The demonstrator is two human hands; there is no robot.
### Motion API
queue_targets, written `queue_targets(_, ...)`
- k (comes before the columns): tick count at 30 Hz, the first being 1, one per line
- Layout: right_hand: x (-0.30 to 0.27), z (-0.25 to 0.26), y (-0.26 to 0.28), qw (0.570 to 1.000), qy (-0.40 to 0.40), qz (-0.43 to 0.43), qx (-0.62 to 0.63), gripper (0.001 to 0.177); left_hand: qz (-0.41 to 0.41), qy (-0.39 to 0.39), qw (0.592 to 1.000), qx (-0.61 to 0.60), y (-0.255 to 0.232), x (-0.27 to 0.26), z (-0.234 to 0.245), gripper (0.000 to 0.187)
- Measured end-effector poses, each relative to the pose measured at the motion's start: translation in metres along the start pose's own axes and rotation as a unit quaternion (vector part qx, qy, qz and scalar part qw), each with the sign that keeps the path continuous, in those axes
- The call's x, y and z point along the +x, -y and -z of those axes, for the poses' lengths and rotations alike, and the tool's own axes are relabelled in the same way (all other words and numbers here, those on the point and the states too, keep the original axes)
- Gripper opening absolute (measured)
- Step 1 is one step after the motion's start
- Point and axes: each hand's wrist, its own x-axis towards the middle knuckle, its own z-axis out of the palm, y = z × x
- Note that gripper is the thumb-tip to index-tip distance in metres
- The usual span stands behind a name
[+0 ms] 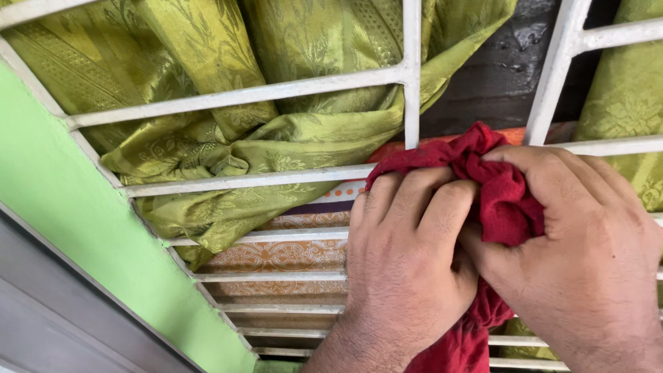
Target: The person cleans the white metal bars of a window grille using a red cloth. They wipe the horizontal and vertical bars systematically, moving from the lower sections to the upper sections of the grille. A spray bottle is visible on the window sill but is not used during the clip.
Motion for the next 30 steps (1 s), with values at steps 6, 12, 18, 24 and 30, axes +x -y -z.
queue_targets(6, -0.001, 0.001, -0.005, 0.997, -0.027, 0.075, 0.024, 0.06, -0.009, -0.012, 1.0, -0.022, 0.007, 0.009, 0.004, 0.075)
queue_targets(12, 0.006, 0.004, -0.006, 0.995, 0.094, 0.046, -0.002, 0.067, 0.026, 0.059, 0.998, -0.002, 0.006, 0.014, 0.001, 0.09)
queue_targets(18, -0.016, 0.001, -0.006, 0.994, 0.006, 0.031, 0.101, 0.068, -0.013, 0.018, 1.0, -0.01, 0.004, -0.007, 0.001, 0.079)
queue_targets(24, -0.068, -0.012, 0.004, 0.857, -0.081, -0.167, 0.481, 0.078, -0.027, -0.001, 0.996, -0.088, -0.006, -0.033, 0.014, 0.062)
queue_targets(30, -0.112, -0.024, 0.001, 0.744, -0.016, -0.24, 0.623, 0.08, -0.033, 0.095, 0.982, -0.162, 0.001, -0.04, 0.025, 0.06)
